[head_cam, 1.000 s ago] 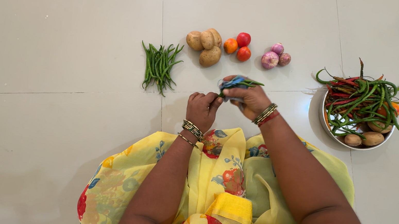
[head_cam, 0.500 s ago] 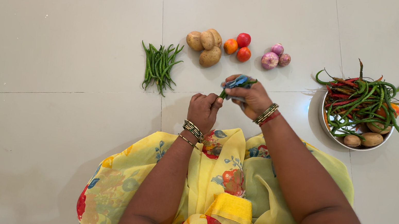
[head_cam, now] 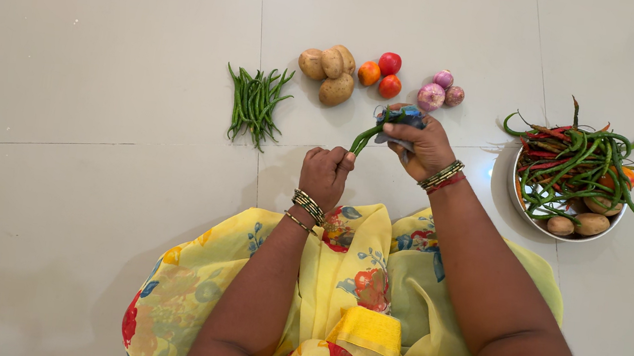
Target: The person sits on the floor and peels green chilies and potatoes using a small knife. They handle the vegetables one at a time, removing the skin and placing the peeled items into a metal bowl.
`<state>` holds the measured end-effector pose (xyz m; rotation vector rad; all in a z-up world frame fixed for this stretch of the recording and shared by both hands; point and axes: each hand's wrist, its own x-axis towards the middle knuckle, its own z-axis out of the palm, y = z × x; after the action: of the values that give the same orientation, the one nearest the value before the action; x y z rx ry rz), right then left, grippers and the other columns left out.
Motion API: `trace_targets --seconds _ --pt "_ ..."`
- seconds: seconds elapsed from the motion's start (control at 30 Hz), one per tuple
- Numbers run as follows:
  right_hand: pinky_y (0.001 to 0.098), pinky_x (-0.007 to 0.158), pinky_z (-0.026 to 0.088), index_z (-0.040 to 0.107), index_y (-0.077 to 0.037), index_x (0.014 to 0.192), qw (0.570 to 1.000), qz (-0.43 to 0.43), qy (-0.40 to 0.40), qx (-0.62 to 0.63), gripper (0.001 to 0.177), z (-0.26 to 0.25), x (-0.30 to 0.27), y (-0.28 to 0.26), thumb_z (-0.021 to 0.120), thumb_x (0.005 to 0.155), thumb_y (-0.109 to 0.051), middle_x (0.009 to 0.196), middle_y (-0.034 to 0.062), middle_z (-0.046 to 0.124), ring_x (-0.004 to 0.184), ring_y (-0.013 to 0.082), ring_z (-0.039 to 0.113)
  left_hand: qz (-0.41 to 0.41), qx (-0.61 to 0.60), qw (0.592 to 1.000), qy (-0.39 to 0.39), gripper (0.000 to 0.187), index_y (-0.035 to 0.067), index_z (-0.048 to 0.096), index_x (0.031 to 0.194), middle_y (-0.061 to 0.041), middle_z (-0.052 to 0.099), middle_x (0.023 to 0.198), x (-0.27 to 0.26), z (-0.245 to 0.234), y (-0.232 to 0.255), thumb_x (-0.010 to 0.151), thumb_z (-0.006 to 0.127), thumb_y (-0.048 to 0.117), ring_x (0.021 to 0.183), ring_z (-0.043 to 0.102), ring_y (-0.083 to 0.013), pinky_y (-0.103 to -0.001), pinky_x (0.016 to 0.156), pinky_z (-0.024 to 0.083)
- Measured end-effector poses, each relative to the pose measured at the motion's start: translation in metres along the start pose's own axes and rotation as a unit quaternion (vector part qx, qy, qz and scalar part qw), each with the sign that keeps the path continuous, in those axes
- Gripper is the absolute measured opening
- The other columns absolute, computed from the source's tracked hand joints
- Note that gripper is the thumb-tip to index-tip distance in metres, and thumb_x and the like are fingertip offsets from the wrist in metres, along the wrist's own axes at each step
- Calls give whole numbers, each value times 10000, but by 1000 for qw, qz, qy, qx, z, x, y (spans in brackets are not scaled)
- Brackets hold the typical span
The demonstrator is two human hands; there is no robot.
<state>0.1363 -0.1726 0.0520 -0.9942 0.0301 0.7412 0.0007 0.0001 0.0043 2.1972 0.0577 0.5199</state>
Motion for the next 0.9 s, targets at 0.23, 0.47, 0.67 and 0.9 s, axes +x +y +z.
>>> trace_targets --seconds 0.23,0.47,0.67,0.9 --pt "261 676 513 665 -47 1121 998 28 -47 -44 320 7 -1 18 755 831 51 1052 65 743 843 145 702 -7 1 1000 -9 316 107 587 812 2 647 673 -1 0 2 1076 520 268 685 632 -242 -423 877 453" --pt "248 631 498 705 -35 1084 992 63 -68 -84 286 9 1 34 779 814 24 971 38 745 811 106 694 -4 10 1000 -7 314 106 585 808 -14 636 661 -1 2 -1 1074 527 262 684 626 -253 -424 878 457" --pt "256 585 458 727 -7 1108 988 88 -61 -115 263 6 4 42 795 856 -35 904 43 734 740 104 644 -11 6 1000 5 319 109 580 797 -4 665 680 -1 0 -3 1073 526 259 677 636 -252 -413 868 451" --pt "255 621 481 689 -42 1097 994 27 -8 -102 276 -2 7 19 782 838 -17 929 44 745 790 131 702 -43 7 999 2 331 111 604 797 -11 623 614 2 -2 -5 1072 511 271 634 615 -249 -406 882 449"
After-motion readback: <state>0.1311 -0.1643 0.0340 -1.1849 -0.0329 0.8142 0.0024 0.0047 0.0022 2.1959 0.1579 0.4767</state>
